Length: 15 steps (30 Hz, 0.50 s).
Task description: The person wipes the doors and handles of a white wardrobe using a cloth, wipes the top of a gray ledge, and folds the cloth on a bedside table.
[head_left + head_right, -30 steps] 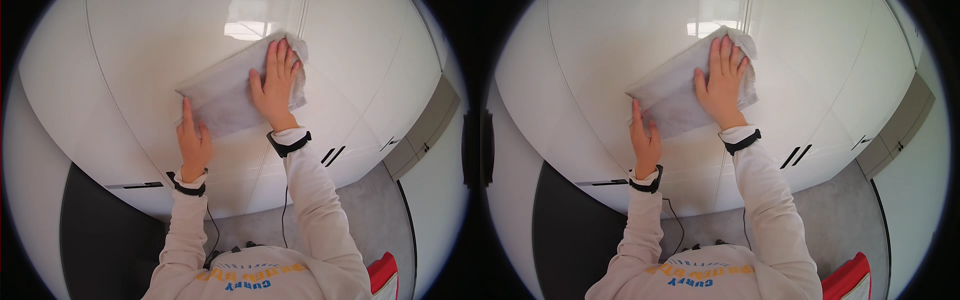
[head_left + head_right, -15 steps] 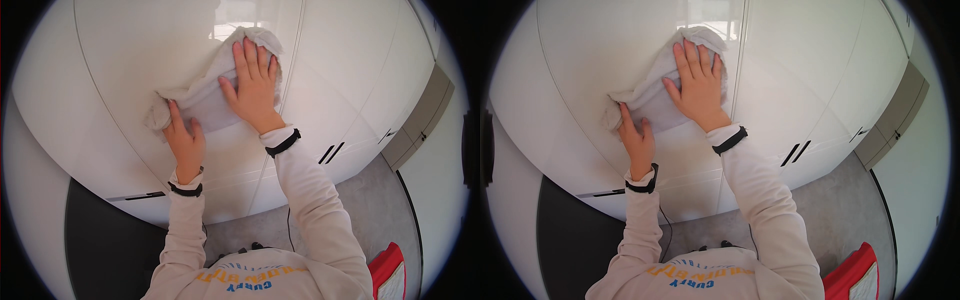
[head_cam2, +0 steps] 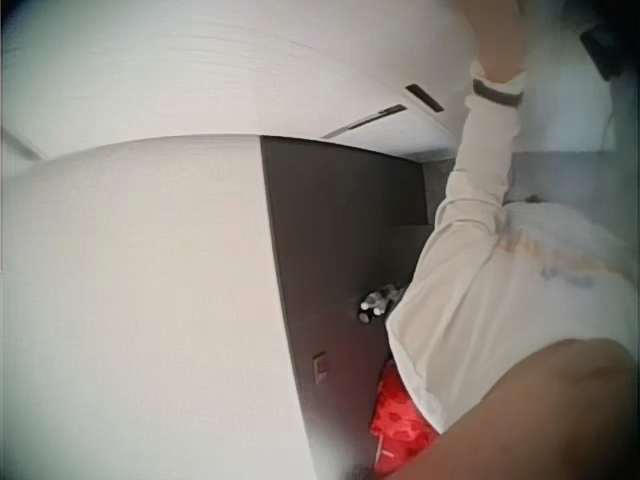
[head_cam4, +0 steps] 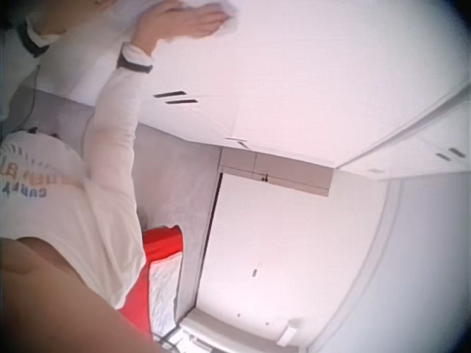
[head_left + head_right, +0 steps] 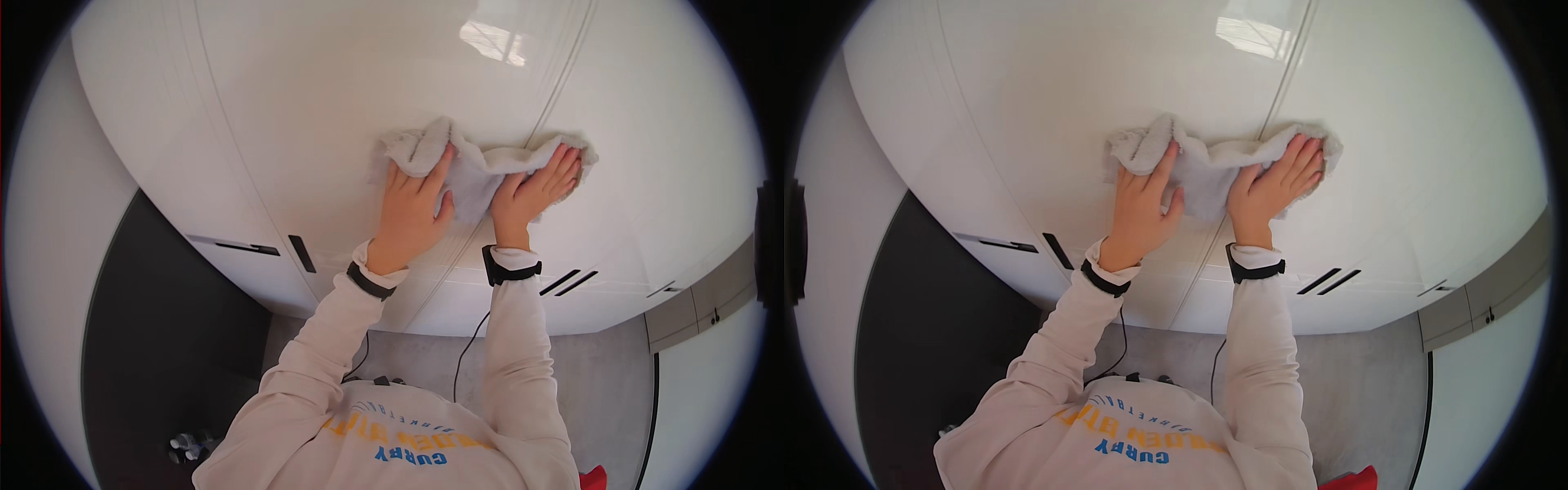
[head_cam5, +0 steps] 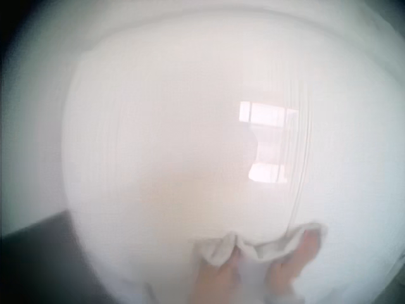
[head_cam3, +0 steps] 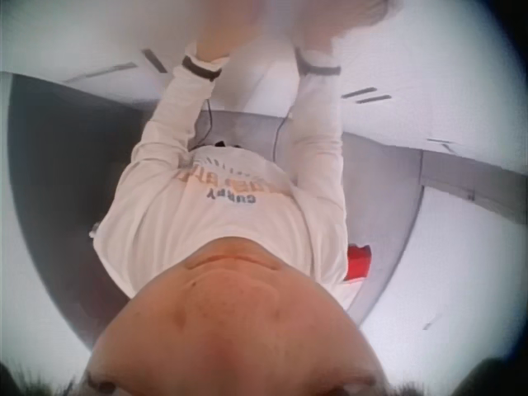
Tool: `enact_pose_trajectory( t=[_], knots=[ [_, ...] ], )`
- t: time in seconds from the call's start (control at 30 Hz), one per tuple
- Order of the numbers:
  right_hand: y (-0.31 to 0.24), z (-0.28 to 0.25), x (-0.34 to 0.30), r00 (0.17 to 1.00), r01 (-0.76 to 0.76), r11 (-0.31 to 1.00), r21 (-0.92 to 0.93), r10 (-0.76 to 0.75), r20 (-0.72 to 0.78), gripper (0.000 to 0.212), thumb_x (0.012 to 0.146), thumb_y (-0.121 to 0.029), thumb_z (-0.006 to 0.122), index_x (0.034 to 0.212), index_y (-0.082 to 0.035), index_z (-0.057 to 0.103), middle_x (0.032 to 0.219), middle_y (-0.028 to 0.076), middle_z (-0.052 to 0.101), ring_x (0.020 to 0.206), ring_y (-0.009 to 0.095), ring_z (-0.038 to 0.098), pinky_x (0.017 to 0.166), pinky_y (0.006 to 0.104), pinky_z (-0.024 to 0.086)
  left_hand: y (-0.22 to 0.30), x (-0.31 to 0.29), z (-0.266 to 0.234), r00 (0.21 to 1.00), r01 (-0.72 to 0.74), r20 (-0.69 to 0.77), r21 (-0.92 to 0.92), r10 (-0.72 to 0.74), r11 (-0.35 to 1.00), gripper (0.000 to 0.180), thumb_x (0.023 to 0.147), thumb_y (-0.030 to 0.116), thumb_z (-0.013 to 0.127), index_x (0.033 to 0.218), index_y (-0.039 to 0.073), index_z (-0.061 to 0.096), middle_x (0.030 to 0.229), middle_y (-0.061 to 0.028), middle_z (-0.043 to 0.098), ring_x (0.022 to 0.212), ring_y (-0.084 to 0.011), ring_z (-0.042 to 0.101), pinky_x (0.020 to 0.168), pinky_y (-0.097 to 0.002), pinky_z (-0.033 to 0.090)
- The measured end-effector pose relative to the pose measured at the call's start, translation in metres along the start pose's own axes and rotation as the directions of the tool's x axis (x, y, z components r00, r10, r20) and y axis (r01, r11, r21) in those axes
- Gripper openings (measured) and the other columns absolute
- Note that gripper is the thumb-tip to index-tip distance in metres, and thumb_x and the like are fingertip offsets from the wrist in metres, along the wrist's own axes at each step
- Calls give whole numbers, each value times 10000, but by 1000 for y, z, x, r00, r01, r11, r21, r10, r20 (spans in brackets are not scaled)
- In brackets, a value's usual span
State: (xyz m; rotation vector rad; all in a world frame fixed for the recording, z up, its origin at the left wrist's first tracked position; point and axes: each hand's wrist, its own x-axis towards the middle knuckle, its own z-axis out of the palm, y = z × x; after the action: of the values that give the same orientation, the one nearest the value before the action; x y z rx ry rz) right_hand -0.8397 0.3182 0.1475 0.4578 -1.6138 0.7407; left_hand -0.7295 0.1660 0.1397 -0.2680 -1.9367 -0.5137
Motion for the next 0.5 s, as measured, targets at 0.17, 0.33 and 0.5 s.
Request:
enact_pose_trajectory(
  t=[0.17,0.33,0.5],
  knots=[
    [-17,10,-63,999,18,989,150,-22,28,539,891,-123,467,1414,-24,381,1519,234,269,1413,462,170,1098,620,32,-2,-33,-16,989,95,-99,-183,-114,979,634,792,15,635,1399,36,454,1259,-189,570,1098,-339,552,956,-404,426],
    [-51,32,-98,991,136,952,273,-132,-36,360,796,-37,592,1151,-96,584,1359,119,394,1194,367,394,1003,571,206,-25,-75,-71,864,480,-142,-64,-484,875,546,830,-30,609,1361,22,494,915,-103,630,744,-167,571,707,-280,466],
    [-103,55,-147,987,83,903,421,-133,91,294,771,-44,641,1051,-130,612,1293,84,417,1127,327,417,962,543,255,-34,-126,-131,775,579,-338,42,-534,814,344,851,-64,585,1180,27,620,740,-76,631,563,-110,540,528,-249,432]
  ],
)
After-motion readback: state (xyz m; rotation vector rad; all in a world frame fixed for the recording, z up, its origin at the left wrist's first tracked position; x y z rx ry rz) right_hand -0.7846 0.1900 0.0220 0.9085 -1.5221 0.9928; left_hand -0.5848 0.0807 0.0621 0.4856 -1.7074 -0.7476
